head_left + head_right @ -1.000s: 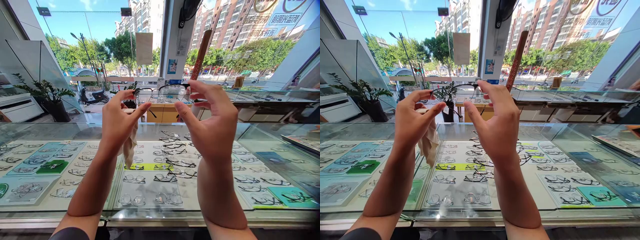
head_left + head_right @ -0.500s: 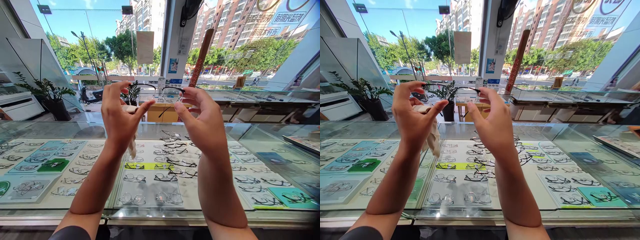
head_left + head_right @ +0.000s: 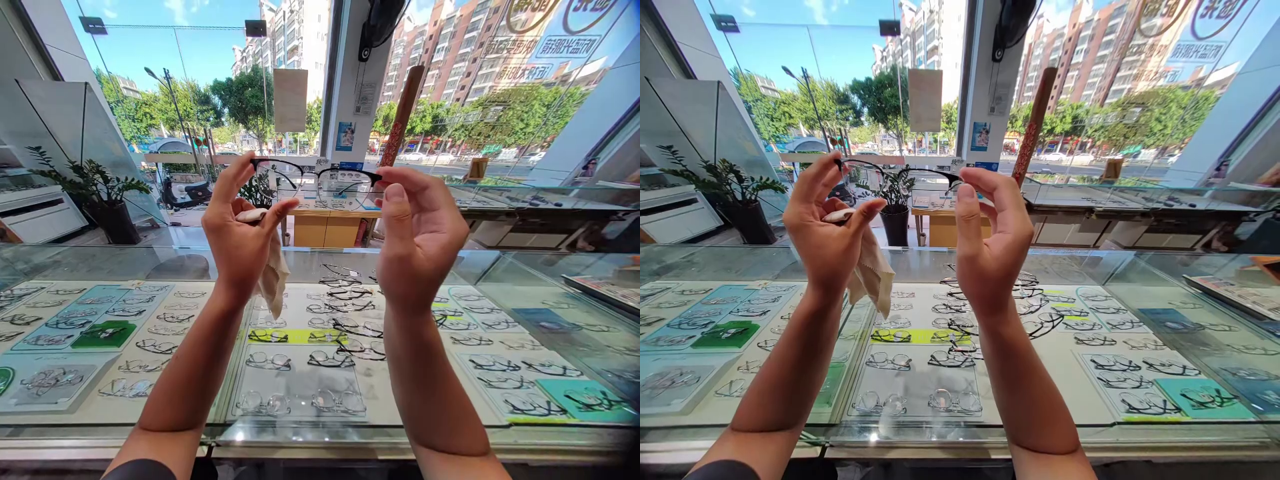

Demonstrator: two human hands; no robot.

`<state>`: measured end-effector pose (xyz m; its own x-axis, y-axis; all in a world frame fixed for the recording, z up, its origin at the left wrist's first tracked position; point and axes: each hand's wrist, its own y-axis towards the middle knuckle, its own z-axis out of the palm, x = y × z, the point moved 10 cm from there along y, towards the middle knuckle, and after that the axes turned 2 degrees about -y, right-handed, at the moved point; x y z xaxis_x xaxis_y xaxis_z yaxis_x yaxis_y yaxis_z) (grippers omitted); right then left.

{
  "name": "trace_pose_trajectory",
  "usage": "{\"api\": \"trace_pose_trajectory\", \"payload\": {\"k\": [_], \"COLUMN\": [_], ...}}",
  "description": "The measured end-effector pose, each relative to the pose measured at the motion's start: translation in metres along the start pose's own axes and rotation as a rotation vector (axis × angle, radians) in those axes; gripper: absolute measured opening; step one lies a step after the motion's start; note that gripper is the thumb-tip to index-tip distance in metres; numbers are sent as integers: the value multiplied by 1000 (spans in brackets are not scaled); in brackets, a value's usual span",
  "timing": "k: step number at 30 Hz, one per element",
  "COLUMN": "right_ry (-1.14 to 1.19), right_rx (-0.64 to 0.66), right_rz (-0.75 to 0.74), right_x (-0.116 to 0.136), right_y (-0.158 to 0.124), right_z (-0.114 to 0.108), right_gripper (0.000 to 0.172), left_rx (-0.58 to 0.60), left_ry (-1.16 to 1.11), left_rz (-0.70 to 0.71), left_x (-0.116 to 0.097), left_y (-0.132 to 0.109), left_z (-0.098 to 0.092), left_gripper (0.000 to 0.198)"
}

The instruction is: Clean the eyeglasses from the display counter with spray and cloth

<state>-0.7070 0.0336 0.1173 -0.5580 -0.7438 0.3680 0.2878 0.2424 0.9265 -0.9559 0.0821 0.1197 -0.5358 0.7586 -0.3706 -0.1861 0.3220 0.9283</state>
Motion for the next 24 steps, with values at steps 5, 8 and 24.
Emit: {"api": "trace_pose_trajectory", "payload": {"k": [5,8,24], "right_ry": [26,32,324], "right_rx": [43,11,-122], "right_rz": [37,73,79], "right_x": [-8,-10,-11], "right_y": [0,1,5], "right_z": [6,4,-8], "right_gripper": [39,36,14], "left_rx": [-40,-66,-150], "left_ry": [6,-40,-143], "left_rz": [0,-7,170], "left_x": [0,0,-4], "left_y": [-4,-9,-16], "left_z": [1,0,-2], "left_gripper": [69,71,78]}}
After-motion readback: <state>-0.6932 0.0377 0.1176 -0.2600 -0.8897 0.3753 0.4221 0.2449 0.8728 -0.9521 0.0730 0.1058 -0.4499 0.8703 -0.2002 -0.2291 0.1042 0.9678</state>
